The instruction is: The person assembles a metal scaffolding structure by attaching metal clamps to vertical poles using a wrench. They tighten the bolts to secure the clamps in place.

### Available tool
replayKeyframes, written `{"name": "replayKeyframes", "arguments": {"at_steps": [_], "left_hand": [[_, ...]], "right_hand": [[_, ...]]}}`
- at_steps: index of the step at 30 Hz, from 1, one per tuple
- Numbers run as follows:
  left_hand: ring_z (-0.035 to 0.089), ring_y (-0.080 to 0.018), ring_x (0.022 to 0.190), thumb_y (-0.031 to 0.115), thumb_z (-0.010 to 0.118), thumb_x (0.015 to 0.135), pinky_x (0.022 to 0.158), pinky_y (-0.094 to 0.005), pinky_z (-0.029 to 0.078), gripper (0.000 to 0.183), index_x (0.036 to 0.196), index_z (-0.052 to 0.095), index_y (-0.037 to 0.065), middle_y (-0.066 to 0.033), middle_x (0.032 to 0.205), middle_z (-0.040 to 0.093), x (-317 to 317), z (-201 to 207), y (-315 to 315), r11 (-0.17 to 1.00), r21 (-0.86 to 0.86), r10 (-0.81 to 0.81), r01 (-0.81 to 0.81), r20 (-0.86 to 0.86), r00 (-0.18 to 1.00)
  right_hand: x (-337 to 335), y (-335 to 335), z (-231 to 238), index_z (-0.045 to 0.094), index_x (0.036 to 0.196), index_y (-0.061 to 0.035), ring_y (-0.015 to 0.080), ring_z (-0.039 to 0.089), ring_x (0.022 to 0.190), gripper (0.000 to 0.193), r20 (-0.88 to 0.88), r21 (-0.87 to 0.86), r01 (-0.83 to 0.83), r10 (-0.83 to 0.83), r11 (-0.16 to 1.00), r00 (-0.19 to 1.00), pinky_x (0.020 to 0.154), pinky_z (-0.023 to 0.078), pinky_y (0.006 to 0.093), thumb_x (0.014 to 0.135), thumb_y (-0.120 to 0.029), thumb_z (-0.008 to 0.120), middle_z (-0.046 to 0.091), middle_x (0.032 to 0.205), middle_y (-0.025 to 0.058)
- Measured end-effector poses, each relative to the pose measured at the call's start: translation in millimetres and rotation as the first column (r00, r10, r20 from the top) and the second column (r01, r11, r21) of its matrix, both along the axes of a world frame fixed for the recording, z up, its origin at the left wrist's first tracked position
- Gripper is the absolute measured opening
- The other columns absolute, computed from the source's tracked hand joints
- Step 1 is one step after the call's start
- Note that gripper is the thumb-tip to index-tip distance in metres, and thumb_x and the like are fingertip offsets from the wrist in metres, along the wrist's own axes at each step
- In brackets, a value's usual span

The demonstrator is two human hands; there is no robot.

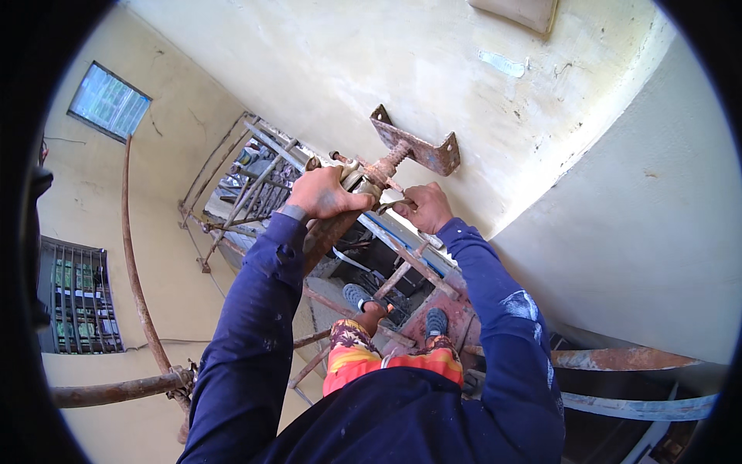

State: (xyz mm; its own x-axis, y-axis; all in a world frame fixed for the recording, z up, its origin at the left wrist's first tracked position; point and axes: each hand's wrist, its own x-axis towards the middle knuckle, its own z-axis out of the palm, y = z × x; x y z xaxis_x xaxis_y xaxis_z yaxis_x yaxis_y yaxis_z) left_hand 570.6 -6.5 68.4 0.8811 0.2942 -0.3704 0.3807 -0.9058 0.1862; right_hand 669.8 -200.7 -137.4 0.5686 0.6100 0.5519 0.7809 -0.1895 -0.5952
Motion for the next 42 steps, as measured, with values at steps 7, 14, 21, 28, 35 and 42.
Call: {"name": "replayKeyframes", "arguments": {"at_steps": [7,14,21,28,35,42], "left_hand": [[0.072,-0.0347,0.095,0.071,0.069,0.058,0.085,-0.0412,0.056,0.085,0.104,0.073,-0.001,-0.0218,0.1,0.073,2.1,1.1,-1.1,0.999,0.046,0.008,-0.008,0.01,1.0],[0.072,-0.034,0.092,0.07,0.069,0.057,0.084,-0.0406,0.057,0.083,0.1,0.074,0.0,-0.0206,0.097,0.074,2.4,-4.8,1.5,0.999,0.039,-0.002,-0.001,0.058,0.998],[0.072,-0.0334,0.091,0.068,0.071,0.056,0.085,-0.0411,0.057,0.077,0.098,0.076,0.003,-0.019,0.095,0.074,-0.9,-1.5,2.2,1.0,0.01,0.008,-0.009,0.087,0.996],[0.072,-0.0353,0.085,0.069,0.07,0.058,0.08,-0.0423,0.057,0.075,0.093,0.074,0.003,-0.0197,0.089,0.073,-0.2,-1.9,6.8,1.0,-0.015,-0.02,0.022,0.09,0.996],[0.072,-0.0348,0.086,0.07,0.071,0.057,0.08,-0.0423,0.057,0.075,0.091,0.074,0.004,-0.0196,0.09,0.073,-2.4,-6.9,6.6,0.999,-0.034,-0.021,0.024,0.101,0.995],[0.072,-0.0355,0.087,0.069,0.07,0.058,0.081,-0.0419,0.057,0.077,0.095,0.074,0.002,-0.0202,0.092,0.073,-2.9,-2.6,5.7,0.999,-0.028,-0.018,0.02,0.077,0.997]], "right_hand": [[9.7,5.5,6.6,0.061,0.061,-0.0063,0.0377,0.058,0.057,0.068,0.016,-0.087,-0.012,0.014,0.996,1.0,0.06,0.043,0.0468,0.084,-0.071,0.059,0.058,0.057,0.014],[-122.4,66.4,-29.9,0.042,0.066,-0.0121,0.0079,0.026,0.052,0.07,-0.898,0.407,0.238,0.339,0.882,0.28,0.051,0.027,0.0263,0.096,-0.075,0.036,0.029,0.057,-0.0032],[-180.6,78.8,80.3,0.039,0.066,-0.0169,0.0109,0.026,0.05,0.061,-0.492,0.456,0.622,0.762,0.637,-0.42,0.058,0.029,0.0306,0.097,-0.069,0.036,0.028,0.059,-0.0044],[-184.1,84.3,109.2,0.039,0.068,-0.0203,0.009,0.027,0.048,0.056,-0.494,0.409,0.66,0.76,0.631,-0.421,0.057,0.031,0.029,0.097,-0.068,0.035,0.028,0.056,-0.0083],[-190.2,95.4,93.6,0.033,0.07,-0.017,0.0131,0.023,0.048,0.053,-0.735,0.198,0.726,0.59,0.658,-0.334,0.049,0.028,0.0313,0.099,-0.061,0.037,0.023,0.059,-0.0026],[-179.6,44.3,8.6,0.034,0.063,-0.0142,0.0123,0.027,0.048,0.06,-0.909,0.414,0.373,0.359,0.83,0.212,0.049,0.028,0.032,0.099,-0.063,0.041,0.032,0.055,-0.0025]]}}
